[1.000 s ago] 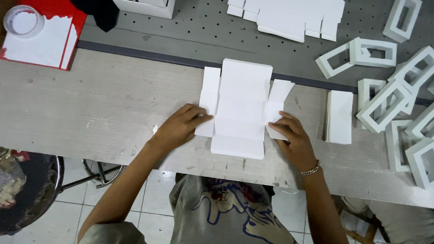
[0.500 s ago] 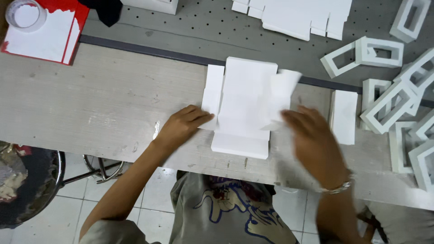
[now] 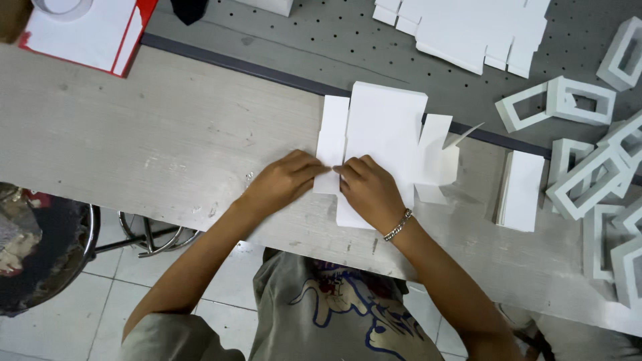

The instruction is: The person folds flat white cardboard pieces into rectangular boxes by hand. They fold the side flaps up, tuck the tabs into slots to secure the shape, and then place the finished boxes into a stack on the table.

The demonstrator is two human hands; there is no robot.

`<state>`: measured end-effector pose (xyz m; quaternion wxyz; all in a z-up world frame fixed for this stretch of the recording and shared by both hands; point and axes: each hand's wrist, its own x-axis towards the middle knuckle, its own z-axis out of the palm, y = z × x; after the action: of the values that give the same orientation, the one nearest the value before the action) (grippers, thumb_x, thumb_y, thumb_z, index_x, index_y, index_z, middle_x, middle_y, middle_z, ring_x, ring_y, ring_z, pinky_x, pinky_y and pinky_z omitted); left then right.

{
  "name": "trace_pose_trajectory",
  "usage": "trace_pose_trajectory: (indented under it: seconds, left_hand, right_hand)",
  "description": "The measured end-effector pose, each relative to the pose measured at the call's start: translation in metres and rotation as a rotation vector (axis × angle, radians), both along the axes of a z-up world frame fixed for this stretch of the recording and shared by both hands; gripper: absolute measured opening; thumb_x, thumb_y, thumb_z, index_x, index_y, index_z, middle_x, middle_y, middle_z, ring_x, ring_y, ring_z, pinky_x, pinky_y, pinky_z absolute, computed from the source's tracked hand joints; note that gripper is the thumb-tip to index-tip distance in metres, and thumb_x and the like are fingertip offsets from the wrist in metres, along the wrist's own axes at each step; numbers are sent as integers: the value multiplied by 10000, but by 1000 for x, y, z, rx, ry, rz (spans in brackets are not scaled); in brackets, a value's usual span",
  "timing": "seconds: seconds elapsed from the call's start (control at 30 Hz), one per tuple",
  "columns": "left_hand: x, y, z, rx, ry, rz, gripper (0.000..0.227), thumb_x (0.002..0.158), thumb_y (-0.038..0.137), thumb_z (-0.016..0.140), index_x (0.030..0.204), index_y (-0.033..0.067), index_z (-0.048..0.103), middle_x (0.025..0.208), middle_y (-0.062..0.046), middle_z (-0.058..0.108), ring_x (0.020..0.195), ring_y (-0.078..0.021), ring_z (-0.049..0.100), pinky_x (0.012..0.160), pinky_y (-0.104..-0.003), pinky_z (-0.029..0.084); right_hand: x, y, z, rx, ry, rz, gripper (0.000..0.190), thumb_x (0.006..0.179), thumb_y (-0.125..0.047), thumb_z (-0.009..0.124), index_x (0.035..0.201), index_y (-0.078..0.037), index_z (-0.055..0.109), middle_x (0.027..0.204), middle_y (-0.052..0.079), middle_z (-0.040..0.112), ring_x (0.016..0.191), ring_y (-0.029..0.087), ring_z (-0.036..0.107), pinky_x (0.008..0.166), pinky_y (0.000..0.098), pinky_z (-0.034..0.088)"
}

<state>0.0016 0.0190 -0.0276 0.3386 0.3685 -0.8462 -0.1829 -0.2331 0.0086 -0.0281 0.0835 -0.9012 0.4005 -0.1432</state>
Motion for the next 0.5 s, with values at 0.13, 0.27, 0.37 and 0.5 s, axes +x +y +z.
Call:
trace_pose_trajectory:
  seconds: [0.13,0.27,0.37,0.5]
  left_hand:
    - [8,-4,9,2,-34,12,129,932,93,709,1049,68,756,1051,-76,702,1015,-278,650,880,-410,533]
    - [5,-9,22,116,40,37,227,984,156,661,1201,98,693,976,-86,713,975,-298,670,892,-444,515]
    - [0,-16,20,236,85,85,399,967,149,666,1351,86,578,883,-84,712,865,-292,689,839,-439,536]
    - [-4,-24,16,320,70,114,547,936,155,686,1428,119,451,811,-59,704,775,-283,700,789,-432,554]
  right_hand:
    - [-2,-6,4,15,35,26,155,880,-52,706,1034,-62,722,909,37,644,937,215,636,785,292,541]
    - [4,-15,33,292,4,-7,143,1004,-131,602,1012,-30,703,940,94,648,964,270,628,817,351,529]
    - [10,-26,45,476,-13,-72,242,1057,-183,540,963,-5,675,893,143,653,938,324,645,805,402,529]
    - [18,-38,55,636,-4,-242,256,1029,-239,612,1144,-46,489,737,87,673,784,320,697,715,420,544]
